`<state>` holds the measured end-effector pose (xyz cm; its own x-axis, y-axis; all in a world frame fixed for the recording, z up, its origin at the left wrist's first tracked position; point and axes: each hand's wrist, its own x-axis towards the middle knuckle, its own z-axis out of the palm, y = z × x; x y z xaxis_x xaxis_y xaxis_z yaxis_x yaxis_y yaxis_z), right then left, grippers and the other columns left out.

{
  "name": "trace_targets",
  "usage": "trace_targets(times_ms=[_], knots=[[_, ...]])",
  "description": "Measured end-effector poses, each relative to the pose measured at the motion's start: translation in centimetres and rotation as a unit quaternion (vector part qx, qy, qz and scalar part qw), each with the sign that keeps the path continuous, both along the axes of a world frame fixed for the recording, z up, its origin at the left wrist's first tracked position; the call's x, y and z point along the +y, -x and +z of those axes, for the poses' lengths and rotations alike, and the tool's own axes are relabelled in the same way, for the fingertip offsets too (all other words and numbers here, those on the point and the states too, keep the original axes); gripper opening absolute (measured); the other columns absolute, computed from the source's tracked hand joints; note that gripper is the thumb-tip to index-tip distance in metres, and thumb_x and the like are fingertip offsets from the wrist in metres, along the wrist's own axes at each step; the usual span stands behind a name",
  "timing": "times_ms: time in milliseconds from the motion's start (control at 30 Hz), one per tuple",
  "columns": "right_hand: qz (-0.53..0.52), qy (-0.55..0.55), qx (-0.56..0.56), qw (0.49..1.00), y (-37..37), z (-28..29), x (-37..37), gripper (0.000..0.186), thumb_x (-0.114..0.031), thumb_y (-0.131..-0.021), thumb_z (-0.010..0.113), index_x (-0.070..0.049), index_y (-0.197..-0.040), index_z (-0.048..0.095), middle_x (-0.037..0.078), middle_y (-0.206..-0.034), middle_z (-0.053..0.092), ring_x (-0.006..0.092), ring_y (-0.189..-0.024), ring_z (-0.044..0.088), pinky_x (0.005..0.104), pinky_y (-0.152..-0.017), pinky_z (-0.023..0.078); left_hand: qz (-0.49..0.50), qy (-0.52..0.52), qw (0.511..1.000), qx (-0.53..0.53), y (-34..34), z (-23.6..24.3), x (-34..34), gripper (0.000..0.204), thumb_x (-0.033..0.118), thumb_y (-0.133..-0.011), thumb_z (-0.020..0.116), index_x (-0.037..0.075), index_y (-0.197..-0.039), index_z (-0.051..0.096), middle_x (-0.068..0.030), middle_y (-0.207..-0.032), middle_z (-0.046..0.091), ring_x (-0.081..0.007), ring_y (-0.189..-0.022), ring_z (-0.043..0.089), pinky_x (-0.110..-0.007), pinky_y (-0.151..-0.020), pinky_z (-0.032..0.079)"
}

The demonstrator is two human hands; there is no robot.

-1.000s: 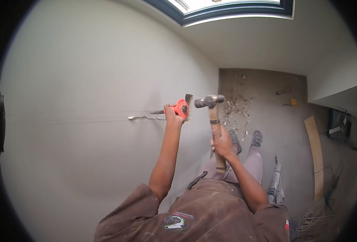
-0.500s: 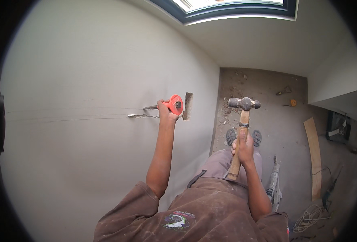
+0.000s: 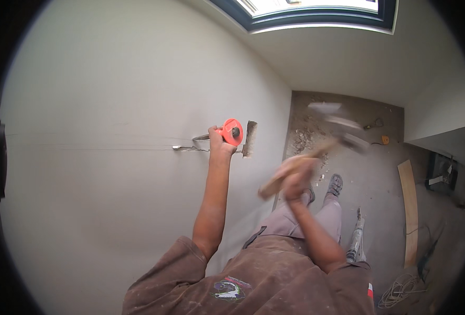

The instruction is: The person hammers a chisel into a wall to create a narrow trench for electrical wiring.

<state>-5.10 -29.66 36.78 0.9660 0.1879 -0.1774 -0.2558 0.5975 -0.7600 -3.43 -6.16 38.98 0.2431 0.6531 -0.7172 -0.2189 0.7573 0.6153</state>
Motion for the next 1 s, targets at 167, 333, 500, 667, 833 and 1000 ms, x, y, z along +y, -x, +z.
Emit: trace_targets(times_ms=[167, 333, 500, 667, 833, 1000], knots=[[0.354, 0.069, 0.121, 0.925, 5.7, -5.0, 0.9, 0.043, -0.05, -0.095, 0.043, -0.007, -0.099, 0.045, 0.001, -0.06, 0.045, 0.0097, -0.045, 0.049, 0.0241, -0.038, 0.043, 0.009, -0.034, 0.999, -0.022, 1.8, -3.2, 0.8, 0.019, 0.026, -0.086, 0.046, 0.01, -0.079, 0.04, 0.0006, -0.074, 0.048, -0.0175, -0.07, 0.052, -0.038, -0.07, 0.052], [0.299, 0.102, 0.146, 0.937, 3.6, -5.7, -4.5, 0.043, -0.051, -0.094, 0.044, -0.008, -0.096, 0.042, 0.001, -0.057, 0.043, 0.0103, -0.041, 0.047, 0.0245, -0.036, 0.042, 0.007, -0.009, 1.0, -0.005, 1.3, -2.7, -1.6, 0.016, 0.022, -0.084, 0.049, 0.011, -0.079, 0.039, 0.0017, -0.074, 0.047, -0.0148, -0.07, 0.05, -0.034, -0.068, 0.05], [0.224, 0.108, 0.19, 0.95, 2.2, -7.1, -7.9, 0.044, -0.053, -0.094, 0.043, -0.01, -0.089, 0.037, 0.002, -0.057, 0.043, 0.0121, -0.04, 0.046, 0.0269, -0.036, 0.042, -0.012, -0.026, 1.0, -0.011, 1.6, -2.1, -1.1, 0.015, 0.023, -0.083, 0.048, 0.011, -0.077, 0.04, 0.0015, -0.074, 0.047, -0.0155, -0.071, 0.051, -0.034, -0.068, 0.049], [0.194, 0.117, 0.205, 0.952, 3.4, -7.7, -7.5, 0.048, -0.057, -0.094, 0.039, -0.009, -0.089, 0.037, 0.002, -0.055, 0.042, 0.0123, -0.038, 0.043, 0.0274, -0.035, 0.041, -0.014, -0.034, 0.999, 0.0, 2.3, -3.2, 2.2, 0.019, 0.028, -0.085, 0.046, 0.01, -0.078, 0.043, -0.0046, -0.086, 0.052, -0.0209, -0.081, 0.054, -0.039, -0.073, 0.051], [0.19, 0.093, 0.205, 0.956, 3.6, -6.2, -8.6, 0.044, -0.053, -0.094, 0.042, -0.009, -0.09, 0.038, 0.002, -0.057, 0.042, 0.0116, -0.04, 0.045, 0.0266, -0.036, 0.041, 0.002, -0.05, 0.999, 0.0, 2.5, -4.0, 3.2, 0.024, 0.032, -0.088, 0.044, 0.009, -0.08, 0.046, -0.0076, -0.093, 0.055, -0.0229, -0.087, 0.056, -0.04, -0.076, 0.052], [0.117, 0.097, 0.151, 0.977, 0.8, -2.9, -9.9, 0.046, -0.054, -0.095, 0.038, -0.009, -0.091, 0.04, 0.001, -0.058, 0.042, 0.0106, -0.04, 0.044, 0.0256, -0.037, 0.041, 0.009, -0.032, 0.999, 0.013, 2.2, -3.5, 3.7, 0.025, 0.032, -0.089, 0.043, 0.01, -0.079, 0.047, -0.0067, -0.094, 0.056, -0.021, -0.088, 0.056, -0.038, -0.076, 0.052]])
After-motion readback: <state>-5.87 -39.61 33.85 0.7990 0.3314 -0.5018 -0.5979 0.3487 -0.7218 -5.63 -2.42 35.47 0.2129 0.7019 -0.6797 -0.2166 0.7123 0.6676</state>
